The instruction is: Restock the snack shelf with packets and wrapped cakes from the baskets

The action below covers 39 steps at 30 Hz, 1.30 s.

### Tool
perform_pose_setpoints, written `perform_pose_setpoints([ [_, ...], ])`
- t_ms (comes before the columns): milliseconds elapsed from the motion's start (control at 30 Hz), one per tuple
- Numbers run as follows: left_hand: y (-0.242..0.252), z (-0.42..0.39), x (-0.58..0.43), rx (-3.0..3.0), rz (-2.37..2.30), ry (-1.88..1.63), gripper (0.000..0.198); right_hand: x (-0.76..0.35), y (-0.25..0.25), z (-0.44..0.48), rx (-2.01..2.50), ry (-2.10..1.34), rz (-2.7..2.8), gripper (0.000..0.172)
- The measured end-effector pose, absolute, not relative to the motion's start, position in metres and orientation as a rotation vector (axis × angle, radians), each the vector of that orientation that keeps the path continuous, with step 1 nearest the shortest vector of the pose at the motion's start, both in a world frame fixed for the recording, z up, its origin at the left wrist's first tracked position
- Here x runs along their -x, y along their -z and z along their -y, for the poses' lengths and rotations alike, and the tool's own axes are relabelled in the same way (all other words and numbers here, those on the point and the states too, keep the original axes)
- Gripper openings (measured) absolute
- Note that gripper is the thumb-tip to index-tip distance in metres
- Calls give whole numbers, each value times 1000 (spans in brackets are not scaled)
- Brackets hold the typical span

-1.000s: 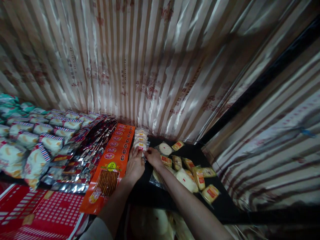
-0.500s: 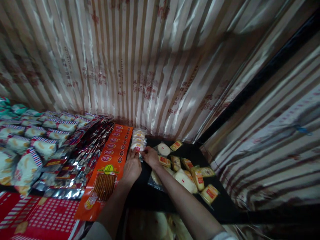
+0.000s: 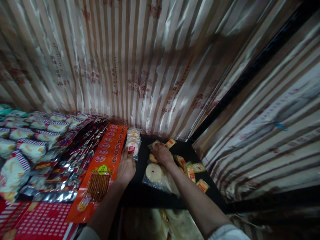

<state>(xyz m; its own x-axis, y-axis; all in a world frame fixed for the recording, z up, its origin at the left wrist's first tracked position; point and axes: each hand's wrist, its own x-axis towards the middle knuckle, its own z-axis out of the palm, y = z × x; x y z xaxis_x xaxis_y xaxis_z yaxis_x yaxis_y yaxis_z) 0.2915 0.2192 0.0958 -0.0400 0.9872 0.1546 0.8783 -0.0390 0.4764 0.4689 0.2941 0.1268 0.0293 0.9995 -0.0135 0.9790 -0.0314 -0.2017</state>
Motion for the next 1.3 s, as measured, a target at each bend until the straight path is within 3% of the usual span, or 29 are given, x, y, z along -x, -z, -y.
perform_pose_setpoints([
  [333, -102, -216, -294, -1974, -1928, -851, 41, -472, -123, -299, 2073, -105, 2127, 24],
  [600, -97, -217, -294, -2007, -1834, -988, 36, -486, -150, -301, 1871, -90, 1944, 31],
  [767, -105, -215, -294, -1824, -1757, -1116, 39, -483, -171, -288, 1651, -446, 1943, 31],
  [933, -107, -213, -292, -1530, -1577, -1229, 57, -470, -182, -266, 1390, -1194, 1984, 26],
  [1000, -104, -212, -291, -1474, -1493, -1194, 53, -462, -182, -259, 1312, -1418, 1936, 26],
  [1167, -96, -210, -281, -1390, -1538, -1067, 35, -442, -155, -248, 1295, -1572, 1559, 35],
  [1300, -101, -206, -273, -1404, -1715, -894, 33, -427, -118, -241, 1365, -1541, 1259, 30],
])
